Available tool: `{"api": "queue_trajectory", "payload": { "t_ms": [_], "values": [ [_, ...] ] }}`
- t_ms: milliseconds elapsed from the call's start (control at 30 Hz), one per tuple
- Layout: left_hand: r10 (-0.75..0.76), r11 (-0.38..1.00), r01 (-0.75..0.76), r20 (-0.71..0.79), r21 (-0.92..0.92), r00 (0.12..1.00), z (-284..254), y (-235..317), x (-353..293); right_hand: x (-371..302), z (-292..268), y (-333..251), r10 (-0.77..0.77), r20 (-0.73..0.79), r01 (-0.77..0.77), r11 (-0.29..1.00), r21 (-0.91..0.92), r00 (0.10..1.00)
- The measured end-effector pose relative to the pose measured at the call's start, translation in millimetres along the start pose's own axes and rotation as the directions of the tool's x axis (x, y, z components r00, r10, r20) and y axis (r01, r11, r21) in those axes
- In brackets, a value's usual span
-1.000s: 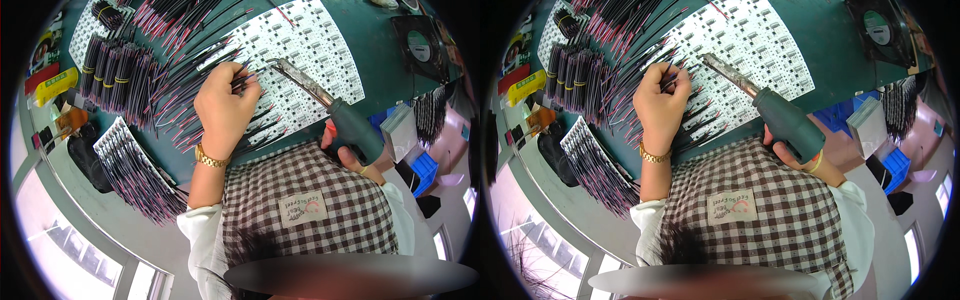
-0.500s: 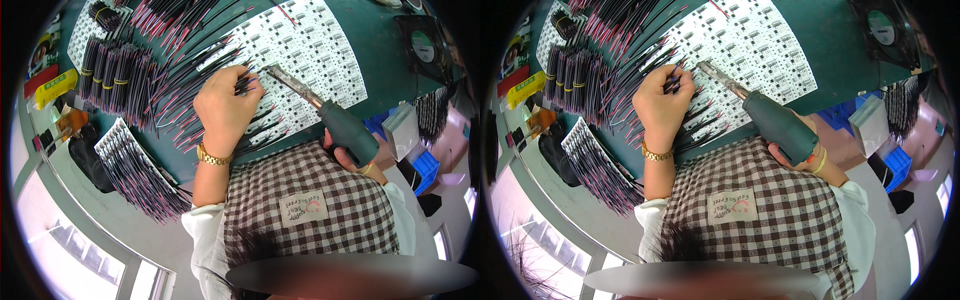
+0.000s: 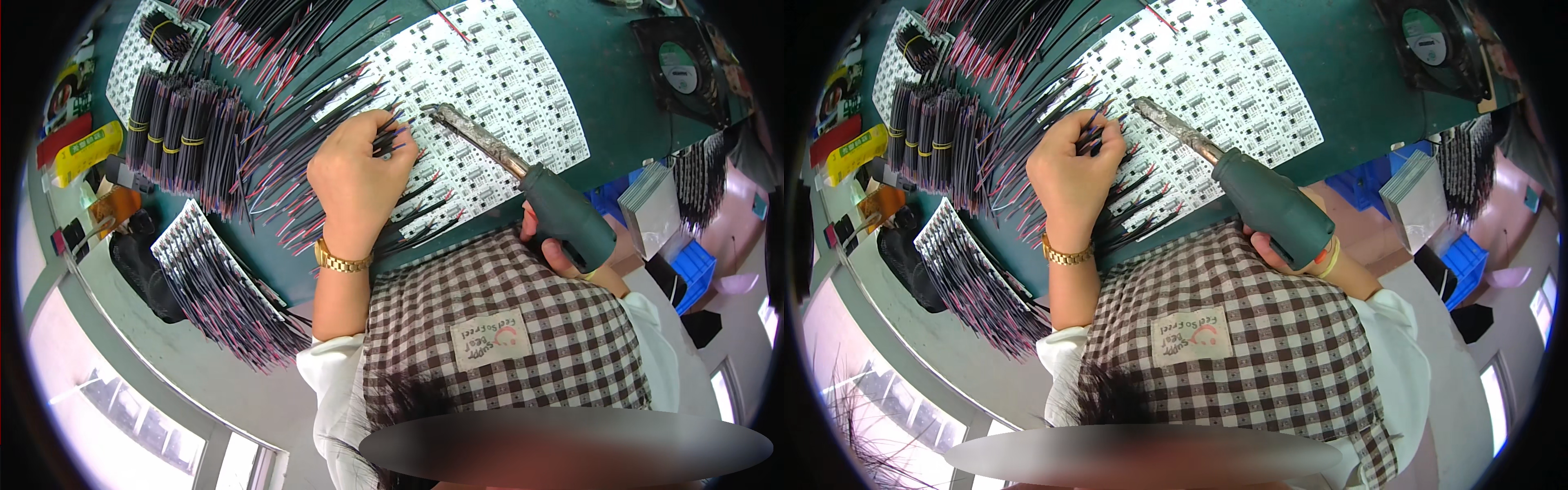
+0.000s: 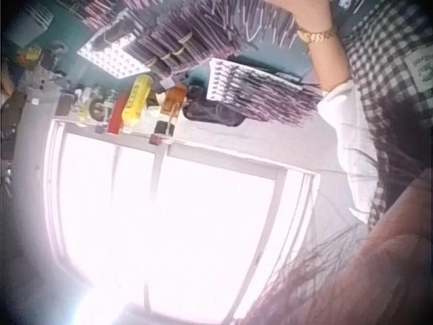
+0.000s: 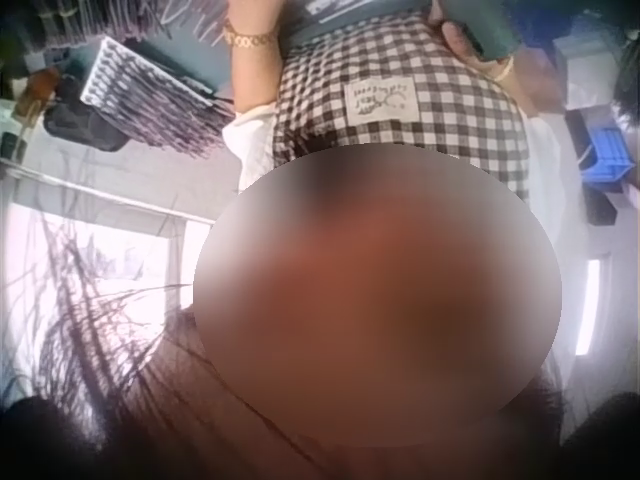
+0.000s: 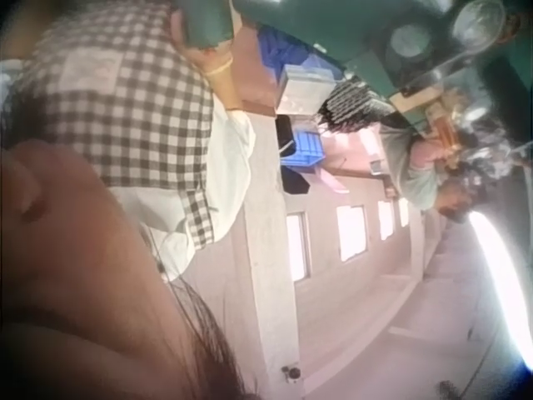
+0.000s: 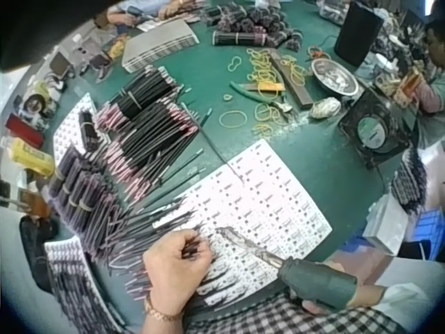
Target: The person solders multiple sets of black and red wires onto points on a large array of circuit boards using a soldering iron and solder.
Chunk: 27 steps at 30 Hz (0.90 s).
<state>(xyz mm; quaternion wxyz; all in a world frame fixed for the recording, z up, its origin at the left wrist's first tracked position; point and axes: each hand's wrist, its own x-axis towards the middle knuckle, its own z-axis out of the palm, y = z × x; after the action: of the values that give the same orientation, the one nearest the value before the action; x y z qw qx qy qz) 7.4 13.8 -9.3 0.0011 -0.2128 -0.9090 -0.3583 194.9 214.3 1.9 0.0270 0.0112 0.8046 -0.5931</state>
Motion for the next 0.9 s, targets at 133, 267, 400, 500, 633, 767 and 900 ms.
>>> {"api": "queue_trajectory", "payload": {
  "t_ms": [133,267,400,500,633,767,900],
  "values": [
    [-0.005,1.0,0.005,0.014,0.0,1.0,-3,-1,-1,-9,2,-1,0.14,0.04,-0.144,0.981,0.127,0.989],
    [0.005,1.0,-0.007,0.094,0.019,0.996,-10,-3,3,-7,-2,-1,0.103,0.028,-0.105,0.989,0.099,0.994],
    [0.073,0.997,-0.071,0.129,-0.023,0.989,-17,0,14,1,-9,1,-0.059,0.041,0.061,0.997,-0.05,0.997],
    [0.092,0.995,-0.096,0.216,0.007,0.972,-18,-7,16,-2,-3,7,-0.051,0.027,0.052,0.998,-0.039,0.998],
    [0.096,0.995,-0.102,0.251,0.011,0.963,-21,-4,19,7,-3,1,-0.083,-0.024,0.081,0.995,-0.058,0.996],
    [0.085,0.996,-0.09,0.231,0.01,0.969,-18,-3,17,10,-6,0,-0.153,0.036,0.157,0.976,-0.152,0.988],
    [0.141,0.989,-0.148,0.178,0.026,0.974,-15,-8,15,5,-2,0,-0.026,0.043,0.03,0.993,-0.112,0.999]
  ]
}}
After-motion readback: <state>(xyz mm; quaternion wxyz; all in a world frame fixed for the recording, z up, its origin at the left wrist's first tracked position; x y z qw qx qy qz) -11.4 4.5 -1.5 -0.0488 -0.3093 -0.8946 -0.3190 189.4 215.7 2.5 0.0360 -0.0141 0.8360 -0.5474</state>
